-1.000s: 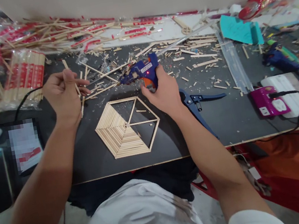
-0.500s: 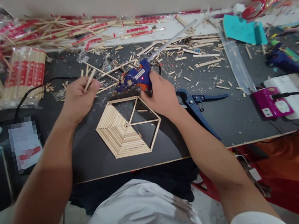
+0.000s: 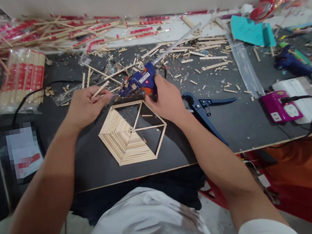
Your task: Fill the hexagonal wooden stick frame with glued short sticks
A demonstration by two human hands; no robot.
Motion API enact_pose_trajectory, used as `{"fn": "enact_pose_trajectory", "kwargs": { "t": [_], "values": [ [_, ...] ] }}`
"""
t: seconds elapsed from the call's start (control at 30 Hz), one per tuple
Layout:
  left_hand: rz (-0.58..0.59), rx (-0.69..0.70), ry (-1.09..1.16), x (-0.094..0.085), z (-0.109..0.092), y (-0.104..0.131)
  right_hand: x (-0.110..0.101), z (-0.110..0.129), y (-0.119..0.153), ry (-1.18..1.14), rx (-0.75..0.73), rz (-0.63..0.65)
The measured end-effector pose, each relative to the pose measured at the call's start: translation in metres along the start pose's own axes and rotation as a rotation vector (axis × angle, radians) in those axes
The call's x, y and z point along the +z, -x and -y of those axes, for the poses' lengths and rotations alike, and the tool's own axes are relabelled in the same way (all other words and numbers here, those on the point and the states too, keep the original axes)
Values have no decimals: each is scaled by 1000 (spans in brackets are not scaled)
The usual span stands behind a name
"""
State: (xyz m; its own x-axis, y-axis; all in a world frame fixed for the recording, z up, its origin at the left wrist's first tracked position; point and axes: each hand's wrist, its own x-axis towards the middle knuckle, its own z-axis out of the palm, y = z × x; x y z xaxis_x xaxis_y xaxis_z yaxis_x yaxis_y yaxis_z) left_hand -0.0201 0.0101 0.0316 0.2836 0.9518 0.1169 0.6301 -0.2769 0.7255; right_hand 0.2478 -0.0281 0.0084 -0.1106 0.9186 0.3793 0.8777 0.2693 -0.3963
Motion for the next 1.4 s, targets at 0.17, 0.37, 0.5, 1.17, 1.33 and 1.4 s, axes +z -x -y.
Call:
{"fn": "enact_pose_trajectory", "kwargs": {
  "t": [0.17,0.37,0.5,1.17,1.33,1.4],
  "values": [
    [-298,-55,-203,-5,25,-6,-1,3,1,38,14,20],
    [-447,-51,-180,-6,40,-9,2,8,4,93,-18,41],
    [-454,-39,-159,-3,28,-6,3,9,4,105,-34,62],
    [-318,-5,-101,31,12,3,5,10,4,111,-71,141],
    [-313,24,-132,34,16,3,6,10,4,123,-69,151],
    [-312,38,-151,35,15,3,6,10,4,126,-68,149]
  ]
}}
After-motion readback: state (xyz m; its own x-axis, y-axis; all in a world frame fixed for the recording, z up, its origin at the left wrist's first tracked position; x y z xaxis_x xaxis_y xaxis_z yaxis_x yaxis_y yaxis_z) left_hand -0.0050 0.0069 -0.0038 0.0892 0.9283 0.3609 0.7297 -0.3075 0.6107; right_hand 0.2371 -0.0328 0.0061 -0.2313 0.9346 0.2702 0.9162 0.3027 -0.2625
